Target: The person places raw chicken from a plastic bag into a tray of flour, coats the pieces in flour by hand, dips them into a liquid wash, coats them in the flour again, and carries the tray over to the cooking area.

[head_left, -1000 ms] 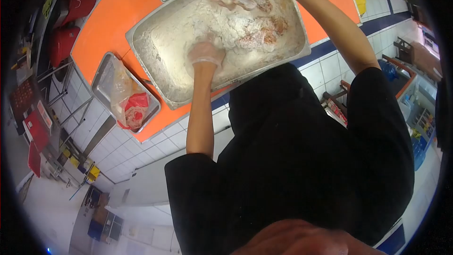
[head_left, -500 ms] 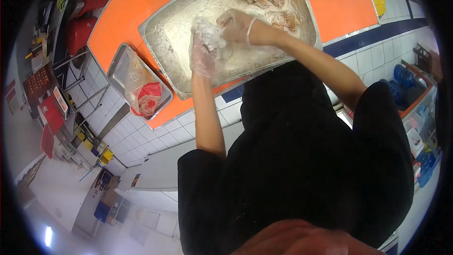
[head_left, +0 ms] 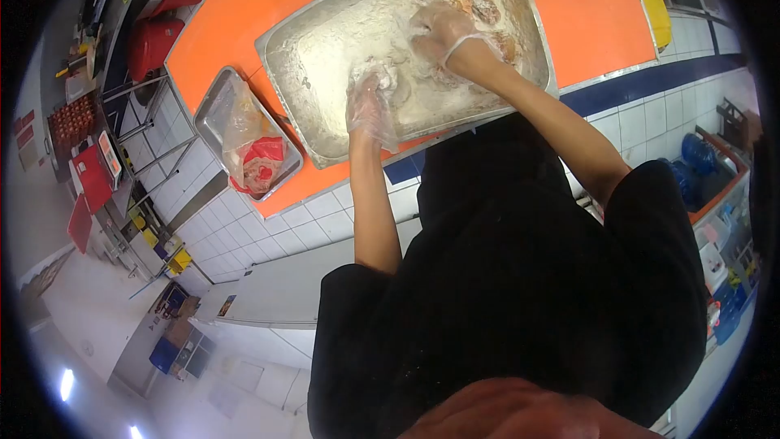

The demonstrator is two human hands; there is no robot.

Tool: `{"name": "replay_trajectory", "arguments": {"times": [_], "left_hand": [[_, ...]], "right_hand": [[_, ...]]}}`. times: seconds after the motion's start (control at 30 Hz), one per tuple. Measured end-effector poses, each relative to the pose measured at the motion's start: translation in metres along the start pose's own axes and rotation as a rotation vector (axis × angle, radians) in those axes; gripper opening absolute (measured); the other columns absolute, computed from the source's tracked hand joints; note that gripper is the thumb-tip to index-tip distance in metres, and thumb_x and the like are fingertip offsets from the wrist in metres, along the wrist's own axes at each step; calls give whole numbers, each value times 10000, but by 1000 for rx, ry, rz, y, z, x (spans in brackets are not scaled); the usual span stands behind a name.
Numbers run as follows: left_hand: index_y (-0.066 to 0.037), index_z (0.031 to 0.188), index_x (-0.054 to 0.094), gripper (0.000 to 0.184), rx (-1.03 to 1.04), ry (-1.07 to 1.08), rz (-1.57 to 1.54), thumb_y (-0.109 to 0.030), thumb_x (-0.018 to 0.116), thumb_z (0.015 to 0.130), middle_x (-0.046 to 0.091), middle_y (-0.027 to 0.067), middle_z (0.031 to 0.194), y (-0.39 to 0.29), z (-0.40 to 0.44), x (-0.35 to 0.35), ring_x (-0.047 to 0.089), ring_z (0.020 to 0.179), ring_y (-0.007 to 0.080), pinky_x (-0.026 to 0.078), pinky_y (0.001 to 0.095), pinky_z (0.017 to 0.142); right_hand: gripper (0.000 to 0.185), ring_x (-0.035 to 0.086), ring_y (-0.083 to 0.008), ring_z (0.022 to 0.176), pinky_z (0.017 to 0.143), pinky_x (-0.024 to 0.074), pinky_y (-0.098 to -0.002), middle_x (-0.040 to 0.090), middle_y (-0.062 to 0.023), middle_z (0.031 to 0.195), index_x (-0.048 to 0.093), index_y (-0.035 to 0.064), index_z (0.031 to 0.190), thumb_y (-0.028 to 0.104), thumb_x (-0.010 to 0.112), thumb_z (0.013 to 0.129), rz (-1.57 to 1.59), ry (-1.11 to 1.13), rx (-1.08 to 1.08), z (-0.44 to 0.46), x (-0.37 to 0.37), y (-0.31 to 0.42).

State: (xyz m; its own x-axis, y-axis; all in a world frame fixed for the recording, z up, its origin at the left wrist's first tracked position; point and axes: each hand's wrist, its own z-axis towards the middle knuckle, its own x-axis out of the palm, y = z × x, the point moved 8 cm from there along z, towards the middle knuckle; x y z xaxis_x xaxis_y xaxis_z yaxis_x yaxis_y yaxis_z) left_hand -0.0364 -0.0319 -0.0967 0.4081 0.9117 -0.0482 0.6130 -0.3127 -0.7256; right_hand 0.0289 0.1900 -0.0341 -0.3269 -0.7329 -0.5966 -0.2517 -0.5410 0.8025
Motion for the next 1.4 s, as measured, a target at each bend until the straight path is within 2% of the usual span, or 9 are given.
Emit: {"name": "replay_trajectory", "arguments": {"times": [0.17,0.27,0.5,0.57,0.77,0.9,1.1,1.3,1.4], "left_hand": [[-37,1267,652,358,5,131,-384,-277,623,1002,645,23,1035,-13,-12,33,593,865,144,502,307,774],[-18,1312,637,412,-46,205,-236,-300,611,1013,665,47,1142,-29,-19,40,624,1003,158,509,312,873],[51,1461,514,747,354,171,425,-524,578,987,550,221,1484,-60,15,-9,512,1385,326,393,380,1145],[49,1438,541,740,320,-54,767,-523,591,971,548,265,1473,-61,21,-29,522,1379,364,400,383,1144],[20,1484,494,876,122,281,1378,-556,653,844,539,290,1469,24,35,2,513,1385,376,364,413,1170],[27,1537,410,956,-68,282,1227,-499,692,789,555,313,1438,2,12,0,573,1315,411,464,419,1084],[57,1513,423,878,78,291,984,-395,735,828,541,285,1467,26,28,-15,542,1356,391,449,395,1114],[56,1480,472,836,175,94,846,-375,774,830,620,292,1364,3,7,-31,615,1268,367,481,388,1057],[31,1395,561,698,222,69,595,-345,784,851,703,225,1216,13,12,-42,687,1119,288,531,347,964]], "right_hand": [[495,658,-383,1105,961,533,-469,678,-168,1229,583,119,1394,148,706,915,-23,387,-140,-9,40,31],[522,659,-386,1123,959,539,-471,675,-171,1245,536,161,1432,119,681,932,-39,350,-279,-2,32,34],[390,657,-384,1129,950,542,-462,672,-162,1241,579,123,1320,98,666,941,60,237,-260,13,-15,59],[359,664,-380,1106,940,540,-458,670,-166,1252,597,122,1307,120,663,954,-15,223,-249,24,-14,46],[300,674,-347,1085,934,537,-441,682,-186,1256,643,118,1271,205,638,985,-125,376,-72,55,-36,50],[358,665,-352,1143,975,526,-439,687,-214,1245,641,103,1302,242,645,973,-22,241,24,99,-79,58],[326,702,-368,787,700,537,-491,722,-221,933,660,16,1162,259,629,947,-134,-25,-295,179,-96,105],[369,690,-343,756,686,537,-470,709,-206,876,674,35,1204,285,662,933,-592,207,18,279,15,-27],[418,656,-364,1168,1008,507,-445,671,-230,1273,626,99,1350,268,656,970,-574,195,-87,271,40,-45]]}}
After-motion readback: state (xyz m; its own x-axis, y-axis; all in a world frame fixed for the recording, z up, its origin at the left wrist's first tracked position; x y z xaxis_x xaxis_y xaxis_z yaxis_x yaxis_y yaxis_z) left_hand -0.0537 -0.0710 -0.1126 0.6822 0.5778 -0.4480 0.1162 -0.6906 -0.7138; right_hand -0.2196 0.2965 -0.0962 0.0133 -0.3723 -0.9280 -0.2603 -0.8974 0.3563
